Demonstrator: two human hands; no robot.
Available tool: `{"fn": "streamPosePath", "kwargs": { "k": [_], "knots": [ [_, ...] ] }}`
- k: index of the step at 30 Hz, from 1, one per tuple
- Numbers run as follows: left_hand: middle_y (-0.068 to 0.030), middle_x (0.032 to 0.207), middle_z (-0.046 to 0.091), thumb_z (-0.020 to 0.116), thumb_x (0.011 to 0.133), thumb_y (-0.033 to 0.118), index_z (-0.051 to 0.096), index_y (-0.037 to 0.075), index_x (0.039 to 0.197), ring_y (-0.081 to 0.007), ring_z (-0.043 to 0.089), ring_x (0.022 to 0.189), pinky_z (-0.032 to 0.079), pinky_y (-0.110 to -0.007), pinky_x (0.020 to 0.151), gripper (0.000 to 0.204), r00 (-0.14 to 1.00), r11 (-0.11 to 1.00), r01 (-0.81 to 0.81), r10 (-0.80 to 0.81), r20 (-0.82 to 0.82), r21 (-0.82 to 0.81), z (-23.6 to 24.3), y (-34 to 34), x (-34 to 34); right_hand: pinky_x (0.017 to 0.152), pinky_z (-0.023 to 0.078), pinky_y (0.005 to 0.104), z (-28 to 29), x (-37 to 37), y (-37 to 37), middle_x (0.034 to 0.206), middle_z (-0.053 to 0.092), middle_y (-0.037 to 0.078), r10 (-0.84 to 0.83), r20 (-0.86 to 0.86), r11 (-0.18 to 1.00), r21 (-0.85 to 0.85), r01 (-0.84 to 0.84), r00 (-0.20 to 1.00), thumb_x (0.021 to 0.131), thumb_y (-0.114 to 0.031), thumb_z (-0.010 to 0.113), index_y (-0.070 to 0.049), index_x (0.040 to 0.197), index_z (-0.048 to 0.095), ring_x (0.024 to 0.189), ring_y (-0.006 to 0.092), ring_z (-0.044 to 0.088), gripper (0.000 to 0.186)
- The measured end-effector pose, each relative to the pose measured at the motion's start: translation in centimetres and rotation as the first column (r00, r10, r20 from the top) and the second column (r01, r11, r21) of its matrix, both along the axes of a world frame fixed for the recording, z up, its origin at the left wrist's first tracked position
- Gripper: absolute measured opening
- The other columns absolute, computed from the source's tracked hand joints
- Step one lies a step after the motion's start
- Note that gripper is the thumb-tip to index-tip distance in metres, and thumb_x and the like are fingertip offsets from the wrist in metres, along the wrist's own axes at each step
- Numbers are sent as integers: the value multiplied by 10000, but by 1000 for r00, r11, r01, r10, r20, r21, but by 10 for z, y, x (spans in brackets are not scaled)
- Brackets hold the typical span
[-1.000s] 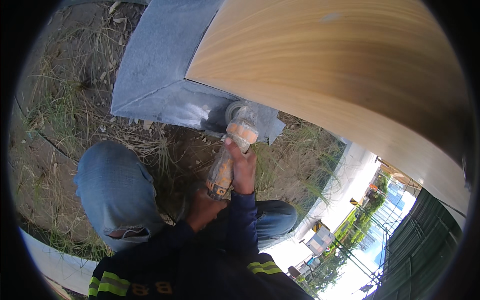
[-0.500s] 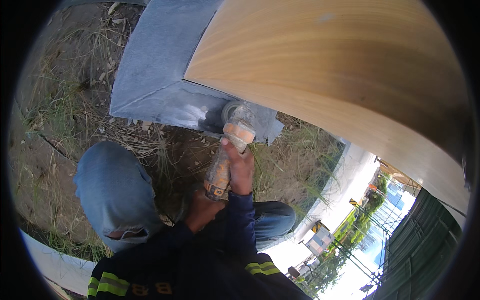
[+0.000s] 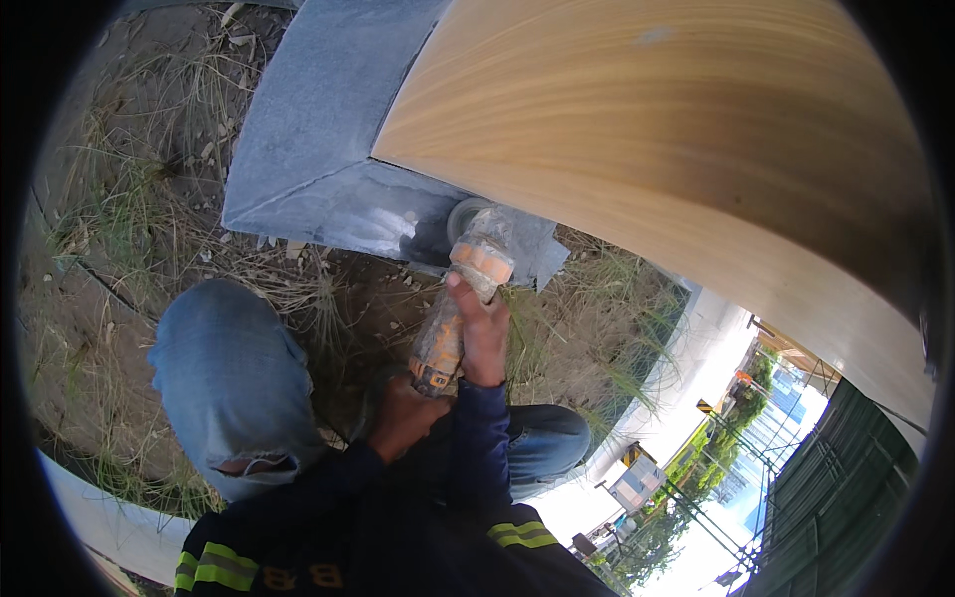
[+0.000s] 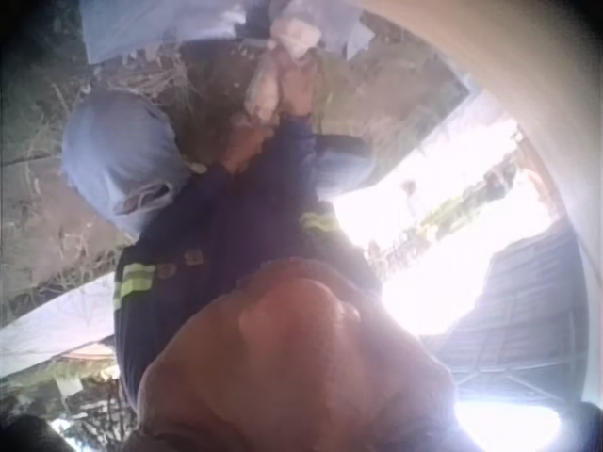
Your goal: The person uses an angle grinder to smooth the edge of a concrete structure. The person holds the tool with both hands and moves it along the corner where the concrete meets a wooden panel.
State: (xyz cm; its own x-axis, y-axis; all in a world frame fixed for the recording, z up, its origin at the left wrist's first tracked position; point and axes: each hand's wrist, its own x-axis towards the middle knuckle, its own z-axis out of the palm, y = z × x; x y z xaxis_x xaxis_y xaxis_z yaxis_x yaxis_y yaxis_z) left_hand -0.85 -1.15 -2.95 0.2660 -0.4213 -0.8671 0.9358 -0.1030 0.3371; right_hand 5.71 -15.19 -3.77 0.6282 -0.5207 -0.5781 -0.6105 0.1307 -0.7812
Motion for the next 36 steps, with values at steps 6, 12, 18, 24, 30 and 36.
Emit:
{"fn": "streamPosePath", "kwargs": {
  "k": [6,12,18,24,30,36],
  "knots": [
    [-66,688,664,810,780,153,675,-45,1002,-136,609,495,477,-309,439,326,1000,1000,21,-21,0,-13,-2,0,-4,887,504,324,5,-2,1,1085,713,57,-14,-31,1000,22,15,999,940,-252,775,37,1248,687,966,143,631,432],
    [-67,684,663,810,778,147,676,-50,977,-134,612,498,471,-309,439,311,999,999,-30,31,16,-36,0,2,-4,881,508,330,4,-1,0,1079,718,64,-15,-24,999,28,15,1000,934,-258,779,32,1233,699,963,149,638,424],
    [-65,683,661,811,767,128,683,-49,982,-131,604,491,466,-309,432,307,1000,1000,-8,8,21,-22,-2,0,-7,895,509,329,6,-1,1,1080,719,67,-20,-47,1000,-9,20,999,932,-260,786,34,1248,695,977,158,645,441],
    [-70,709,673,810,761,111,681,-58,1018,-136,604,487,465,-308,425,333,1000,1000,-12,12,4,-22,7,2,1,917,501,326,0,-7,-3,1141,706,69,-40,-11,998,43,41,999,933,-251,787,36,1289,671,1018,153,635,471],
    [-77,733,672,815,767,141,653,-63,1054,-139,605,503,473,-303,437,387,1000,1000,11,-11,2,-20,-3,-3,-1,908,504,325,-4,-4,-8,1131,709,65,-24,-32,999,39,25,999,926,-252,800,34,1280,676,1002,152,638,471],
    [-72,730,675,815,771,116,659,-55,1045,-135,608,503,468,-306,433,358,1000,1000,16,-17,-20,-16,-5,-3,-6,880,514,326,0,-3,-3,1101,718,67,-17,-46,1000,4,17,999,924,-260,794,36,1259,686,970,155,649,460]
  ]
}}
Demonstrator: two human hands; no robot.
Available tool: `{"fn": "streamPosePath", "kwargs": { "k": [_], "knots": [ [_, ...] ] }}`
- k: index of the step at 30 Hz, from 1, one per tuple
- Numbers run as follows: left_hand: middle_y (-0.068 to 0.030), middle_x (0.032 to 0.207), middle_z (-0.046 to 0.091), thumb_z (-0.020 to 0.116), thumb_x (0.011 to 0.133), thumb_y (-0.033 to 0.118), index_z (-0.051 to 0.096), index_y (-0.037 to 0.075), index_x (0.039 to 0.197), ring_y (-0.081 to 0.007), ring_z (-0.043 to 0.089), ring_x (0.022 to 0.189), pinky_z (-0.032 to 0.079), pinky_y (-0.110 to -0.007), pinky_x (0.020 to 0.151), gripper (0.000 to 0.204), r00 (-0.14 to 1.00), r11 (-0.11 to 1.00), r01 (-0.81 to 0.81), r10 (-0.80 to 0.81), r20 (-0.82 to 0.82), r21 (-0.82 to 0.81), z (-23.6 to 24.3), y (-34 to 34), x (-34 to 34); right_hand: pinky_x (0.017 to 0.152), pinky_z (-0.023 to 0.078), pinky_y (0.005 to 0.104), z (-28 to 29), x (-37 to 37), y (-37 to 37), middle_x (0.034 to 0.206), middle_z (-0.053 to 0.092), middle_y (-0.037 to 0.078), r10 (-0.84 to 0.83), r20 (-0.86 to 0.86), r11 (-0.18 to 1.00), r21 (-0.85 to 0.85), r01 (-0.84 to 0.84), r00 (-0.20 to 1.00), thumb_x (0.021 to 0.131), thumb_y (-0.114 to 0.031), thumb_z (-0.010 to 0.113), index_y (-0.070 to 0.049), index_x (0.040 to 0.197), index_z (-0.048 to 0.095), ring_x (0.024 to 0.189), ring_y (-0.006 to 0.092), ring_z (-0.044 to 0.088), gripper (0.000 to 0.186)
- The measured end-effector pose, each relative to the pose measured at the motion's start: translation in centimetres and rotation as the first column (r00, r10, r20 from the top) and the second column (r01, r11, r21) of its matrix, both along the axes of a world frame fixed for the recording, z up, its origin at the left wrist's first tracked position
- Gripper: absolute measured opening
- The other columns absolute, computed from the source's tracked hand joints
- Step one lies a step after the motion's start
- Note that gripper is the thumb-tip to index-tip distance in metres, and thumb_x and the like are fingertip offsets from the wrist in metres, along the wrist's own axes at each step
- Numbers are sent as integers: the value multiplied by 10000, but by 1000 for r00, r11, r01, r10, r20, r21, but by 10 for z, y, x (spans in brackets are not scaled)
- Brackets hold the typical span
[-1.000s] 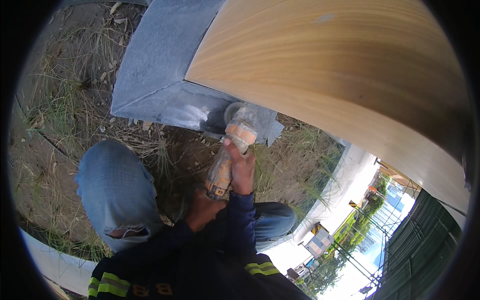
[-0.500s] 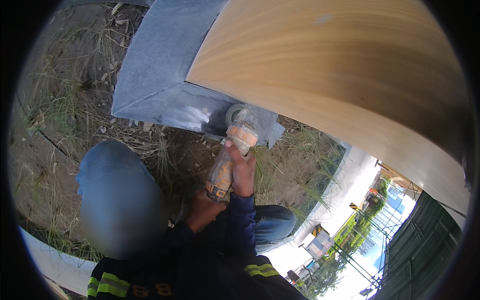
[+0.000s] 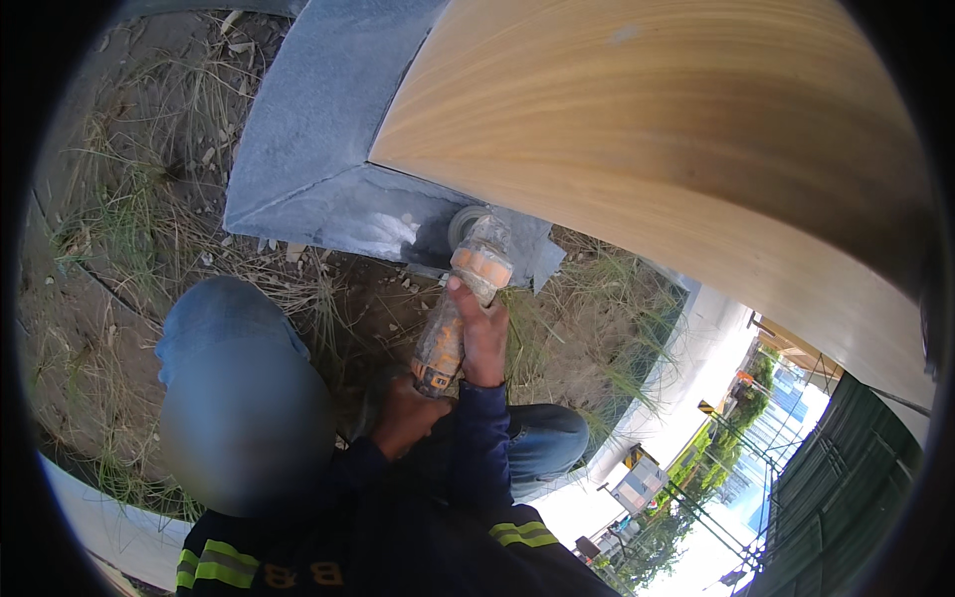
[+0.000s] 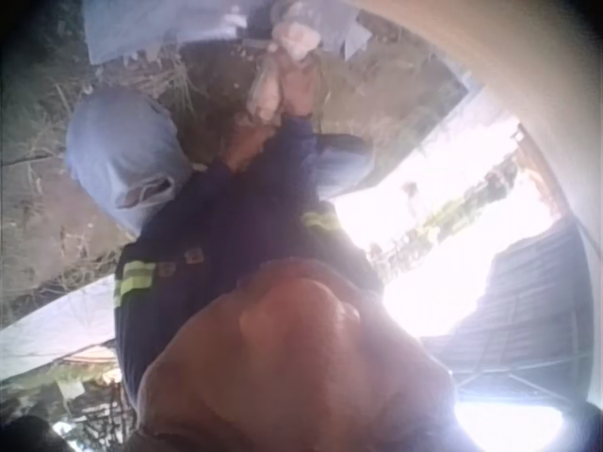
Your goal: The person uses an angle grinder to smooth the edge of a concrete structure. The person holds the tool with both hands and moves it along the corner where the concrete meets a wooden panel.
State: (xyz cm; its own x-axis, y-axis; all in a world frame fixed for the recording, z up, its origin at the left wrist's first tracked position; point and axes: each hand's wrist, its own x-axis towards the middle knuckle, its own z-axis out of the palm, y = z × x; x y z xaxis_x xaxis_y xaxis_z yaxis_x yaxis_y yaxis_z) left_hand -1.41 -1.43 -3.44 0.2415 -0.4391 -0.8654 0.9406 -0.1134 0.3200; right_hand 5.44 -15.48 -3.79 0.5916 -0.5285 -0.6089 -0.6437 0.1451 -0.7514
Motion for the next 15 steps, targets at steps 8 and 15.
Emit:
{"fn": "streamPosePath", "kwargs": {
  "k": [8,15],
  "knots": [
    [-52,694,660,815,771,86,671,-41,1033,-132,601,482,458,-313,417,325,1000,999,8,-7,26,-31,1,0,1,931,502,321,-10,-11,-7,1108,723,72,-28,49,1000,6,27,998,922,-259,796,40,1269,683,1003,163,647,472],
    [-54,684,658,808,768,79,676,-47,1004,-129,596,466,460,-301,412,298,998,998,-54,54,18,-25,1,2,-3,922,505,326,-3,-5,-3,1119,720,67,14,22,1000,-26,-13,1000,926,-247,796,39,1268,686,1004,163,645,459]
  ]
}}
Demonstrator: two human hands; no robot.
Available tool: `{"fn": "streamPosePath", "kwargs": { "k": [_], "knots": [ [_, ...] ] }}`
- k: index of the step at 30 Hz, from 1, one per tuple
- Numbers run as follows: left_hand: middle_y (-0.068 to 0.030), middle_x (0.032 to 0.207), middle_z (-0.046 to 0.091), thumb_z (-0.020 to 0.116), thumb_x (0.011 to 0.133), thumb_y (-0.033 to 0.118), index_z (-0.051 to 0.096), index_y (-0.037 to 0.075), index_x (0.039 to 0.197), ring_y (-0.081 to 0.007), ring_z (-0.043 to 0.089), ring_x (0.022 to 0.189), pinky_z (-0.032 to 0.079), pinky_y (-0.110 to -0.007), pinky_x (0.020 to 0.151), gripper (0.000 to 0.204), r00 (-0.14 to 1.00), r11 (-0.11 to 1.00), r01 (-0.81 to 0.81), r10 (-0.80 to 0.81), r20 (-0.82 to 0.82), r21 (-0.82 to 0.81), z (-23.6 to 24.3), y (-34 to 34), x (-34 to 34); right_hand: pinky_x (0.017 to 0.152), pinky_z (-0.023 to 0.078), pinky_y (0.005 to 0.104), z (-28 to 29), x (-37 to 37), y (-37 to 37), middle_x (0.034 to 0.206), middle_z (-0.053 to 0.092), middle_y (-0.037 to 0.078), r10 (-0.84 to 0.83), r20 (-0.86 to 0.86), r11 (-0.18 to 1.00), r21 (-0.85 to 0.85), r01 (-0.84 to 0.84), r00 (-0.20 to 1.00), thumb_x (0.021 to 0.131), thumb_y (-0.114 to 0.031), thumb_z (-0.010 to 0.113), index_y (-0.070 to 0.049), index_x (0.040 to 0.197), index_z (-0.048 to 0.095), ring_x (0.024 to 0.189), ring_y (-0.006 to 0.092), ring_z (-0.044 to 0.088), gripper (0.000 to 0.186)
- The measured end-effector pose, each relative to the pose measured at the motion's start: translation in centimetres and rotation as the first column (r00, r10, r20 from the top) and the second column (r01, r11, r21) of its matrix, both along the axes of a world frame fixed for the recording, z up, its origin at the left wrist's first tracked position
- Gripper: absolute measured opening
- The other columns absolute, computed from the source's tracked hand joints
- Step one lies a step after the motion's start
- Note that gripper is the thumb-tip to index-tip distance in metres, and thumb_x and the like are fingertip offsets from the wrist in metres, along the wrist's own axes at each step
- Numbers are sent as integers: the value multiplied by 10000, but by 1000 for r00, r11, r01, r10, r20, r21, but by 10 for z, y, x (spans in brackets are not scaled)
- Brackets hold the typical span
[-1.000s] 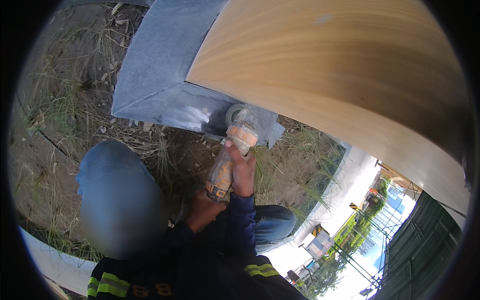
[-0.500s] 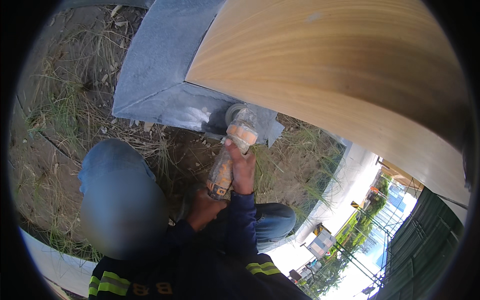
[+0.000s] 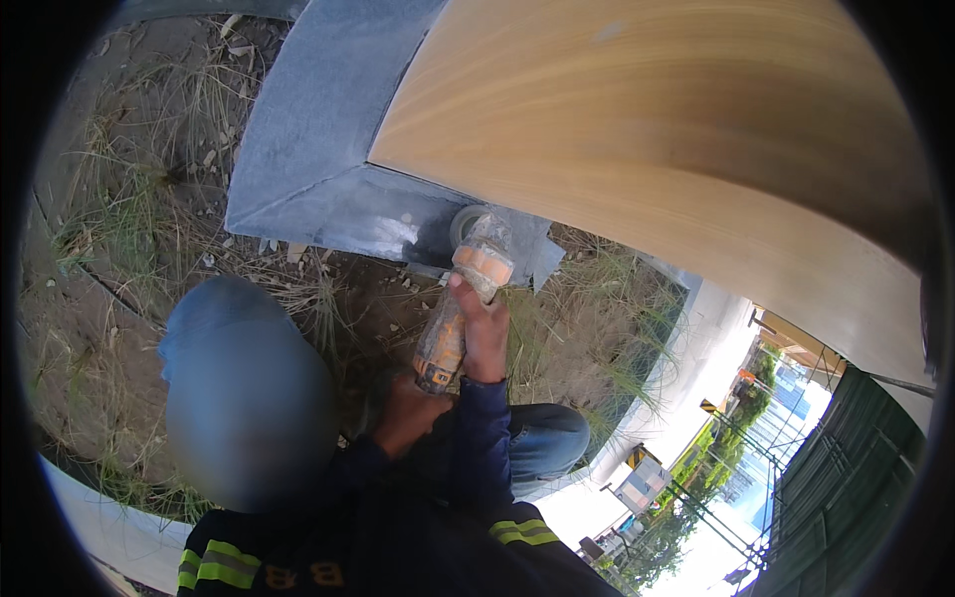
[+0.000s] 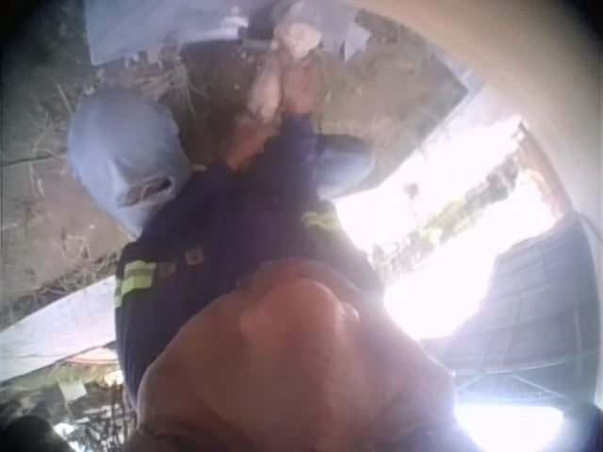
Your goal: The person uses an angle grinder to smooth the edge of a concrete structure. The person holds the tool with both hands and moves it along the corner where the concrete meets a wooden panel.
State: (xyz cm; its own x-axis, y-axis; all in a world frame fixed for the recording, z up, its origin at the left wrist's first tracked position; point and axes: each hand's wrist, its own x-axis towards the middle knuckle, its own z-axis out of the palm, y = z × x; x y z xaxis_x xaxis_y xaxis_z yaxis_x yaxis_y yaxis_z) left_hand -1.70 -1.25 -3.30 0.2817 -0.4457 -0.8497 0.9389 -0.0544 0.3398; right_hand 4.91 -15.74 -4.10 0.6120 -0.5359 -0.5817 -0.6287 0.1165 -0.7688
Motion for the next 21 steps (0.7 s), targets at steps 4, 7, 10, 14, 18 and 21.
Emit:
{"fn": "streamPosePath", "kwargs": {
  "k": [4,7,10,14,18,21],
  "knots": [
    [-54,677,653,810,772,85,676,-37,986,-126,587,459,453,-305,410,280,1000,999,-16,16,6,-27,-1,-1,1,886,512,329,-3,-3,-5,1107,718,65,-32,-14,999,37,33,999,928,-243,795,39,1257,690,985,153,642,446],
    [-54,676,649,809,776,89,667,-32,977,-124,582,460,449,-305,410,274,1000,1000,0,0,-17,-8,5,0,5,875,512,322,4,-2,1,1106,716,64,-21,-17,1000,20,21,1000,927,-242,796,38,1245,693,972,145,639,435],
    [-56,679,651,813,776,96,664,-34,972,-126,582,462,450,-306,414,278,999,1000,-18,19,-26,20,9,-1,4,869,511,317,11,4,7,1111,712,64,-5,13,1000,-4,5,1000,929,-234,794,37,1240,693,964,142,639,425],
    [-62,679,651,826,769,103,666,-41,965,-132,589,467,453,-305,416,290,999,999,-28,28,26,29,-2,0,-5,863,512,318,11,6,5,1108,709,58,7,-39,1000,4,-7,999,931,-227,793,37,1245,688,969,140,639,423],
    [-65,691,655,825,771,118,662,-52,981,-135,596,478,457,-306,421,315,998,998,66,-67,-2,-5,3,1,5,855,510,314,7,-1,2,1089,706,49,-71,22,997,29,70,997,934,-224,791,27,1245,687,961,133,635,413],
    [-62,697,658,818,778,144,666,-55,981,-134,603,497,464,-305,437,322,997,997,82,-81,-17,16,3,3,3,851,511,319,10,2,9,1089,705,47,-46,38,999,18,46,998,931,-249,788,20,1249,689,952,135,635,428]
  ]
}}
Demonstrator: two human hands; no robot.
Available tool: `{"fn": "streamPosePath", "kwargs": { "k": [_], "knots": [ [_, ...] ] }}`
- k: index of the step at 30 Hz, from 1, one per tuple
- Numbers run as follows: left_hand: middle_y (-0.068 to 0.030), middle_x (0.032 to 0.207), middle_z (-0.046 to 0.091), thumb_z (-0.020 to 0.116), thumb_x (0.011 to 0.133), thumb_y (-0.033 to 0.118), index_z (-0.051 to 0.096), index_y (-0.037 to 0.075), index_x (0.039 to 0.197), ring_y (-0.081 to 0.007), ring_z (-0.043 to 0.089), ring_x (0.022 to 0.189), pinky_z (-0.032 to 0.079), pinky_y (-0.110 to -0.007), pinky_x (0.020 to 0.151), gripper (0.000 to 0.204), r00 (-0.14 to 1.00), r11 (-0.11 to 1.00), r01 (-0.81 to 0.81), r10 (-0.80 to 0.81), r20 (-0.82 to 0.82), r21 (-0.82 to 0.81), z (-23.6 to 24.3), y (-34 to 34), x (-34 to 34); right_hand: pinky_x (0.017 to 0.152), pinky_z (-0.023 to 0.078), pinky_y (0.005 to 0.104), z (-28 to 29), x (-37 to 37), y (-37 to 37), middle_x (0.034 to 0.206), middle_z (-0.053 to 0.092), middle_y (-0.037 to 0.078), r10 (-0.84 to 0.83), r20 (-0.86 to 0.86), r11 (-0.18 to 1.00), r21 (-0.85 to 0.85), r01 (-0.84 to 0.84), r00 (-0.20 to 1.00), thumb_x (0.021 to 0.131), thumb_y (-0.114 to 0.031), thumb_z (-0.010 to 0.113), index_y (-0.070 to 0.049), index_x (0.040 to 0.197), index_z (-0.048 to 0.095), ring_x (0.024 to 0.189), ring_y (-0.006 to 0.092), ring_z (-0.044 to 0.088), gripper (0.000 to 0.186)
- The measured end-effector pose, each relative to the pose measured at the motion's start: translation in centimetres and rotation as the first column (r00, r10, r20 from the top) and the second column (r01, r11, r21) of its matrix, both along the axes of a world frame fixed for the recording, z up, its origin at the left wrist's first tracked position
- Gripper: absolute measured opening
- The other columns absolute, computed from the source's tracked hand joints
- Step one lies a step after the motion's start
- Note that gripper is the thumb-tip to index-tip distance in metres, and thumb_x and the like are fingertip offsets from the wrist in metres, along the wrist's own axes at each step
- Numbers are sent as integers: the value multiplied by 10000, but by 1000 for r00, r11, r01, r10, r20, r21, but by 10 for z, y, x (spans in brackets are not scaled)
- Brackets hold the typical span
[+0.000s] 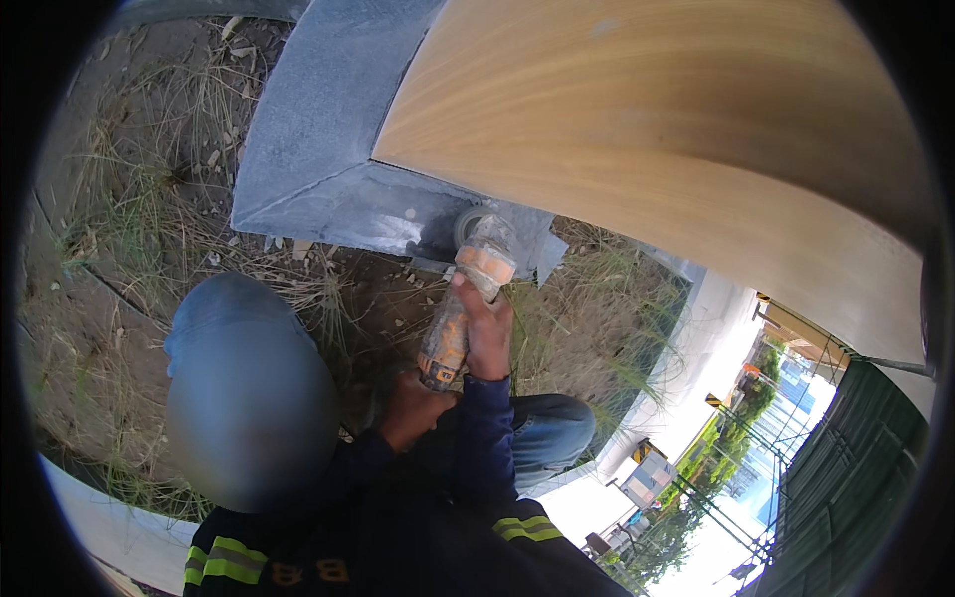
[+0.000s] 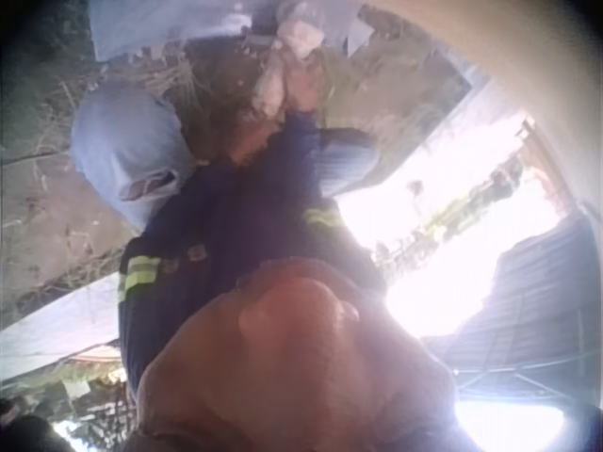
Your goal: The person uses an angle grinder to smooth the edge of a concrete structure. The person holds the tool with both hands and moves it along the corner where the concrete meets a wooden panel.
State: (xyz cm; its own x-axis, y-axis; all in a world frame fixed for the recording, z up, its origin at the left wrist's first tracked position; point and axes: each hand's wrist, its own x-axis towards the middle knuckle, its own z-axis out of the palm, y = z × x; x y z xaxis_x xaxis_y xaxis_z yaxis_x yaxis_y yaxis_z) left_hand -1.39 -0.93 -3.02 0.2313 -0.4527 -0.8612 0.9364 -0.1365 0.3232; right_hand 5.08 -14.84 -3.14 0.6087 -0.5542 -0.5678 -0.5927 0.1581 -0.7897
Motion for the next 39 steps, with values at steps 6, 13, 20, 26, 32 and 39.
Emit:
{"fn": "streamPosePath", "kwargs": {
  "k": [6,13,20,26,32,39],
  "knots": [
    [-67,710,665,819,784,151,667,-51,985,-136,597,499,454,-308,444,322,991,990,-133,132,27,38,6,9,-4,847,520,326,3,11,14,1082,712,51,102,-40,992,73,-98,994,917,-261,803,17,1242,685,937,136,643,443],
    [-76,731,674,807,792,146,671,-39,999,-152,606,521,465,-323,471,309,991,980,-137,137,7,147,3,40,-9,849,522,313,-10,19,53,1056,721,49,186,17,978,88,-187,982,908,-233,827,14,1204,687,929,128,646,410],
    [-47,711,671,787,813,170,693,-6,968,-131,601,522,448,-309,482,252,987,964,101,-129,101,245,-7,26,-9,822,522,303,-8,11,31,1040,717,43,100,-19,991,95,-98,995,918,-234,814,5,1207,699,903,119,646,392],
    [-48,725,680,808,805,205,702,-13,990,-140,630,554,495,-318,516,304,999,999,8,-9,41,34,2,19,-3,814,522,305,-5,-5,16,1052,722,46,32,7,999,20,-32,999,913,-272,808,10,1215,707,905,125,651,425],
    [-65,752,690,798,801,140,696,-14,995,-144,626,557,467,-324,491,268,986,966,-156,140,89,208,5,23,-10,840,521,311,-21,3,41,1070,726,52,161,60,985,58,-164,985,894,-239,835,10,1201,703,933,126,653,417],
    [-52,723,670,815,797,173,698,-6,968,-135,619,549,479,-316,501,274,989,1000,0,-2,150,15,-9,19,-7,792,536,322,-12,-10,11,1021,728,49,-33,52,998,50,30,998,895,-230,819,14,1157,720,877,127,660,372]
  ]
}}
